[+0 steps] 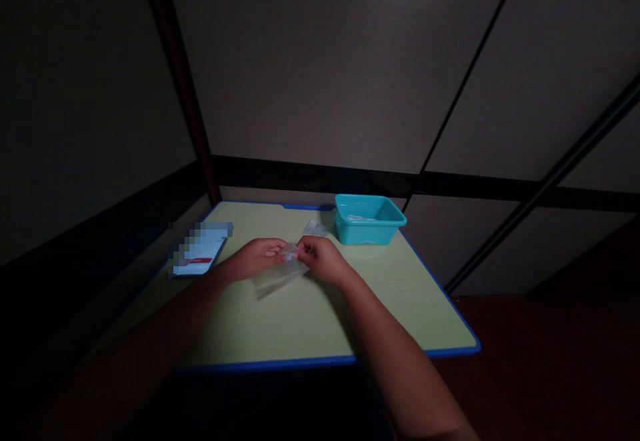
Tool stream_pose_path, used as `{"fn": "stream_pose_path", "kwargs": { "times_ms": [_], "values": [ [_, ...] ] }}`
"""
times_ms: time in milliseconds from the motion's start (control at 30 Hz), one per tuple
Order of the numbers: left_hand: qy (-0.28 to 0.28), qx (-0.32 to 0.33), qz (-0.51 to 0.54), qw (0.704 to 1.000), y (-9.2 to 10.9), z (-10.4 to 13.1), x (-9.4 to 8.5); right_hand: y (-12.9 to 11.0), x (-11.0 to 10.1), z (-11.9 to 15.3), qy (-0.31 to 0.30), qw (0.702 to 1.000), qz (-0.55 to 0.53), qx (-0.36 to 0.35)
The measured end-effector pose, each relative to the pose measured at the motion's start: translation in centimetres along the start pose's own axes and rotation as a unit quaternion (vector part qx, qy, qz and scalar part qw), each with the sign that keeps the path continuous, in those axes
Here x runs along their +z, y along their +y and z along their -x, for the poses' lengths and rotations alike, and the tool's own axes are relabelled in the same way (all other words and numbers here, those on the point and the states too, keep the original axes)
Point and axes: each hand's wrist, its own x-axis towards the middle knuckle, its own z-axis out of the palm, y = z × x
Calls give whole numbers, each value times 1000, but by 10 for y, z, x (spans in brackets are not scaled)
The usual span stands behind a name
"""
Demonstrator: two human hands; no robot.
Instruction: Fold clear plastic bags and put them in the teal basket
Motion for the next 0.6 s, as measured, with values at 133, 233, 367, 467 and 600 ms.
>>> {"fn": "stream_pose_path", "kwargs": {
  "times_ms": [133,233,367,467,600],
  "values": [
    [-25,-44,27,998,7,3,-6,2,-5,0,26,999,-48,0],
    [-68,-85,78,991,11,7,-8,3,-7,1,36,996,-77,3],
    [-118,-150,132,973,10,11,-5,0,-8,2,48,993,-111,-7],
    [-103,-169,217,956,9,13,1,-3,-8,2,51,990,-135,-3],
    [-95,-196,275,936,7,14,10,-7,-8,4,48,989,-143,-4]
  ]
}}
